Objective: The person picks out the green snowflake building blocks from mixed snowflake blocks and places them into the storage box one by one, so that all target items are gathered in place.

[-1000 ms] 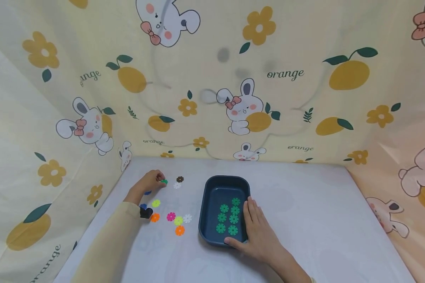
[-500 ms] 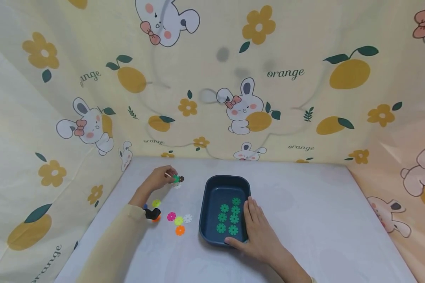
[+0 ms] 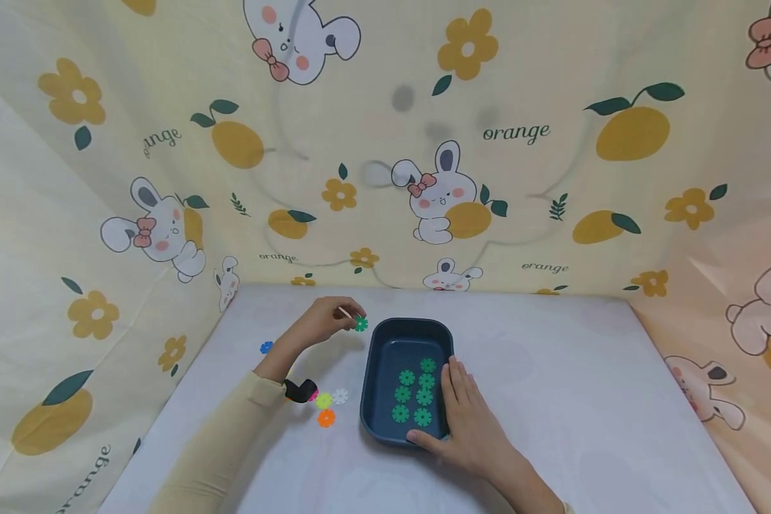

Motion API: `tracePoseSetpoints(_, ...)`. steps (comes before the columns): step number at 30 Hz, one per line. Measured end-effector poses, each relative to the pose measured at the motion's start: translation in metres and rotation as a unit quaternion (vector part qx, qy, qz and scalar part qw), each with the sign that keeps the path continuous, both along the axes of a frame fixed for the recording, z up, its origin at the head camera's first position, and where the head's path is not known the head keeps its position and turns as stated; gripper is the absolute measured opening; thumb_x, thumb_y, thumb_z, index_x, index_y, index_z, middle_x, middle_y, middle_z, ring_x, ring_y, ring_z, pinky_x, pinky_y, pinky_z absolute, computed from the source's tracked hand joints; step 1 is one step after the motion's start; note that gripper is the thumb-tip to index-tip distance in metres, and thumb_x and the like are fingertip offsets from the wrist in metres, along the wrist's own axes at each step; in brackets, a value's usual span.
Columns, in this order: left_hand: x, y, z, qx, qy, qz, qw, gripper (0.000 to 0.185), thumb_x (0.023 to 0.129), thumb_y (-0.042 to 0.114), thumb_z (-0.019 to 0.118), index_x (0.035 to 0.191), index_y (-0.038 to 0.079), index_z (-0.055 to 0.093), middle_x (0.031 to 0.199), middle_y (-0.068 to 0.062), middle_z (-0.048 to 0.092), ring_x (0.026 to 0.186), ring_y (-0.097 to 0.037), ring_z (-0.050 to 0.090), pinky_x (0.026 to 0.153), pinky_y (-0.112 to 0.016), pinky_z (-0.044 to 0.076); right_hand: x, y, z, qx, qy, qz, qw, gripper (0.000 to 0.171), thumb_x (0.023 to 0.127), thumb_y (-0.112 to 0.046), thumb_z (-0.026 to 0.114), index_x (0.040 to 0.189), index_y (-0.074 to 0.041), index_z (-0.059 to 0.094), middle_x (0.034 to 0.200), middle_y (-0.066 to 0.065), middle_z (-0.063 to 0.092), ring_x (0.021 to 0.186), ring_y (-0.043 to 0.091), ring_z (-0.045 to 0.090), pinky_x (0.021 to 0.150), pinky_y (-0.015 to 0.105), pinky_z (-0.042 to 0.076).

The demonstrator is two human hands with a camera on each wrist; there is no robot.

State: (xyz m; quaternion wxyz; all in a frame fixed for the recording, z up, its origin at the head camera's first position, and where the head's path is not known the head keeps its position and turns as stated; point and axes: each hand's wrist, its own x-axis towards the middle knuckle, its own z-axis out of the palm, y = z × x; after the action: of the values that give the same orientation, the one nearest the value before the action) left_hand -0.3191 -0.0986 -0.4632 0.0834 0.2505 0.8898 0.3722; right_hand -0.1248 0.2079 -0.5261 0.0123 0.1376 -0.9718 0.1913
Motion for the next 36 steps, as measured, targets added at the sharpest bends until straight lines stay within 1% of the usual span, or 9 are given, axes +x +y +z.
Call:
tracePoseSetpoints(4,0.004,0.02,0.002,0.003,-0.002,-0.031,0.9995,0.019,0.103,0.005,0.071,0.119,0.012,0.078,0.11,-0.005,0.076,0.088,-0.017,0.07,0.079,-0.03,0.06,0.0,0.001,0.0,0.0,-0.003,-0.001,1.0,0.131,0.085,-0.085,0.065,0.167,0.006,0.02,0.178,0.023,0.009,0.165,0.041,0.011,0.128,0.061,0.021)
tracePoseSetpoints(8,0.007,0.037,0.0,-0.003,0.005,-0.059,0.9982,0.018,0.103,0.005,0.072,0.118,0.012,0.078,0.109,-0.005,0.076,0.087,-0.016,0.07,0.079,-0.028,0.059,0.0,0.001,0.0,-0.001,-0.001,-0.001,1.0,0.131,0.085,-0.085,0.065,0.167,0.006,0.02,0.178,0.023,0.009,0.164,0.042,0.012,0.128,0.061,0.021)
tracePoseSetpoints(17,0.008,0.075,-0.014,-0.035,0.01,-0.109,0.9933,0.016,0.103,0.003,0.071,0.116,0.01,0.078,0.109,-0.003,0.078,0.093,-0.011,0.067,0.083,-0.023,0.056,0.0,0.001,-0.002,-0.004,-0.001,0.0,1.0,0.129,0.086,-0.083,0.067,0.168,0.005,0.018,0.179,0.021,0.007,0.165,0.039,0.009,0.129,0.061,0.021)
tracePoseSetpoints(21,0.007,0.088,-0.022,-0.067,0.027,-0.127,0.9893,0.017,0.1,0.001,0.072,0.114,0.01,0.078,0.104,-0.002,0.077,0.089,-0.01,0.064,0.08,-0.022,0.053,0.0,0.001,-0.002,-0.01,0.001,0.002,1.0,0.129,0.087,-0.081,0.068,0.168,0.005,0.019,0.178,0.022,0.007,0.165,0.04,0.01,0.131,0.054,0.016)
tracePoseSetpoints(24,0.006,0.095,-0.029,-0.095,0.031,-0.136,0.9858,0.018,0.1,0.0,0.072,0.113,0.011,0.078,0.098,0.0,0.073,0.082,-0.01,0.061,0.073,-0.021,0.052,0.001,0.001,-0.003,-0.012,-0.001,0.001,1.0,0.128,0.087,-0.081,0.069,0.167,0.006,0.02,0.178,0.022,0.008,0.165,0.04,0.01,0.133,0.049,0.012)
tracePoseSetpoints(26,0.006,0.098,-0.033,-0.111,0.028,-0.139,0.9836,0.017,0.101,0.001,0.071,0.112,0.012,0.077,0.095,0.002,0.069,0.078,-0.009,0.059,0.069,-0.02,0.051,0.001,0.001,-0.003,-0.01,0.0,0.001,1.0,0.128,0.086,-0.081,0.068,0.167,0.006,0.02,0.178,0.022,0.009,0.165,0.04,0.011,0.132,0.049,0.013)
tracePoseSetpoints(28,0.005,0.1,-0.037,-0.123,0.025,-0.143,0.9816,0.017,0.101,0.001,0.071,0.112,0.012,0.077,0.093,0.002,0.067,0.075,-0.008,0.058,0.066,-0.02,0.051,0.001,0.001,-0.002,-0.008,0.001,0.002,1.0,0.128,0.086,-0.081,0.068,0.167,0.006,0.021,0.178,0.022,0.009,0.165,0.041,0.012,0.131,0.054,0.017)
tracePoseSetpoints(31,0.006,0.103,-0.04,-0.137,0.028,-0.146,0.9794,0.016,0.101,0.001,0.071,0.111,0.013,0.077,0.093,0.002,0.068,0.075,-0.007,0.059,0.066,-0.02,0.051,0.001,0.001,-0.002,-0.005,0.004,0.004,1.0,0.128,0.086,-0.082,0.067,0.167,0.006,0.021,0.178,0.023,0.01,0.164,0.042,0.013,0.129,0.059,0.022)
tracePoseSetpoints(36,0.007,0.107,-0.041,-0.158,0.038,-0.136,0.9773,0.015,0.1,0.003,0.072,0.11,0.013,0.077,0.092,0.003,0.068,0.076,-0.007,0.059,0.068,-0.02,0.05,0.001,0.002,-0.001,-0.008,0.008,0.008,1.0,0.128,0.087,-0.084,0.065,0.167,0.007,0.021,0.177,0.024,0.01,0.164,0.041,0.012,0.129,0.059,0.022)
